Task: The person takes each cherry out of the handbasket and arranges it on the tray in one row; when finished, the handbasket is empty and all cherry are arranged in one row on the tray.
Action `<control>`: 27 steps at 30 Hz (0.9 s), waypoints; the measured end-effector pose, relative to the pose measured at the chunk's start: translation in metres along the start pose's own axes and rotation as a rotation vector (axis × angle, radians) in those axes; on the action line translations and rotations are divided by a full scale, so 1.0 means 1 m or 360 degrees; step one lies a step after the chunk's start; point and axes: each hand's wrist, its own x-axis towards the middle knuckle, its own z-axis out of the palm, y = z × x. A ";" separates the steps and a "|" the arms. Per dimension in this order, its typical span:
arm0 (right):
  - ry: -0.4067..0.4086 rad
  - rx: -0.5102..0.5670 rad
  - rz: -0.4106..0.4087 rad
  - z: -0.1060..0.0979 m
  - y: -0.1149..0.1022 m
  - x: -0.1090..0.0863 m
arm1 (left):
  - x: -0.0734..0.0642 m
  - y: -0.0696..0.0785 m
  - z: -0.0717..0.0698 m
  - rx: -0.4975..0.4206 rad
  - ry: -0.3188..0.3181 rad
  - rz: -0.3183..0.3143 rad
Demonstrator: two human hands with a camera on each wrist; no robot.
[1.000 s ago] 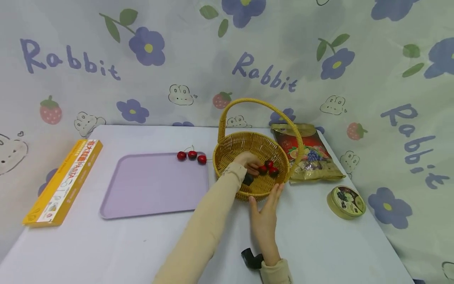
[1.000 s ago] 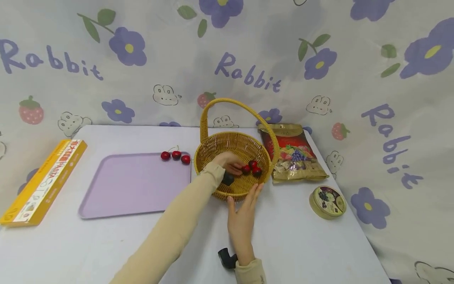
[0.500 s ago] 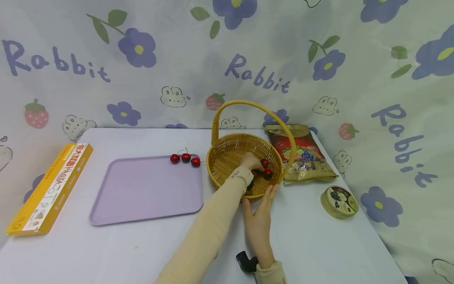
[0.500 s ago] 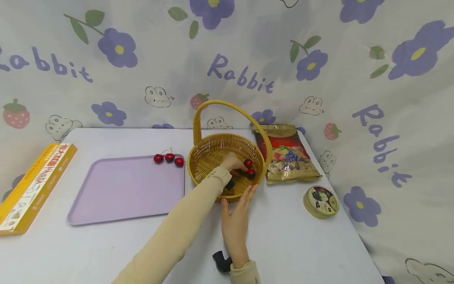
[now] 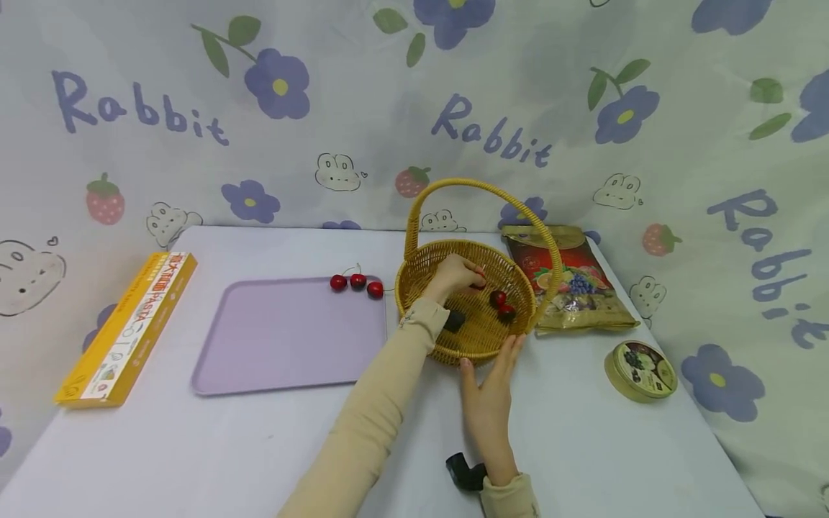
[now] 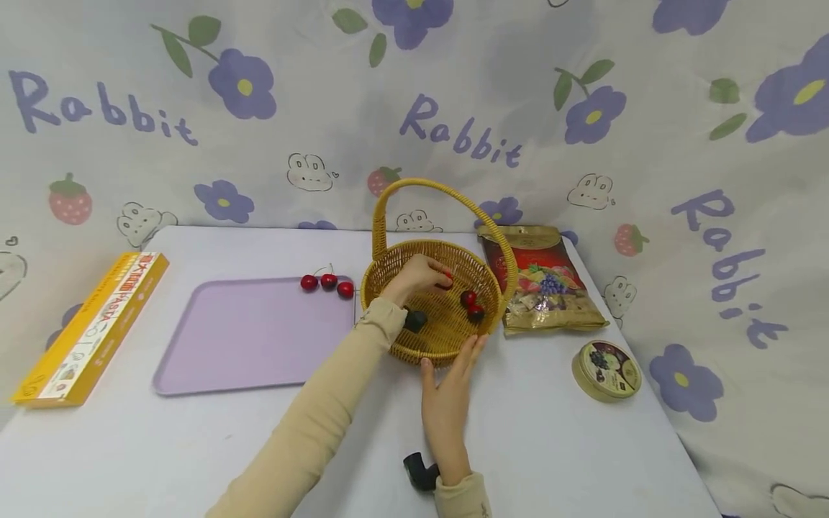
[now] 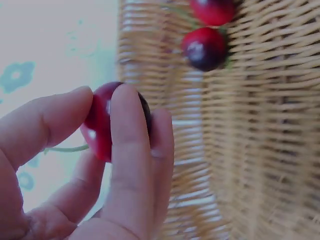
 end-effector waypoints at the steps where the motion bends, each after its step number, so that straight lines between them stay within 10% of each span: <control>1: -0.0002 -0.0002 -0.0002 0.000 0.000 0.000 | -0.002 0.002 -0.005 0.0008 -0.0011 0.0007; 7: -0.0069 -0.0016 0.0023 0.001 -0.001 -0.002 | -0.014 0.010 -0.046 -0.0060 -0.0132 0.0022; 15: -0.0058 -0.0028 0.0029 -0.003 0.001 -0.001 | -0.029 -0.013 -0.125 -0.0566 -0.0198 0.0010; 21: -0.0079 -0.0019 0.0019 -0.004 0.002 -0.002 | -0.052 -0.049 -0.194 -0.0656 0.0072 -0.0101; 27: -0.0080 0.0020 0.0016 -0.003 0.001 -0.002 | -0.072 -0.080 -0.231 -0.0548 0.0390 -0.0291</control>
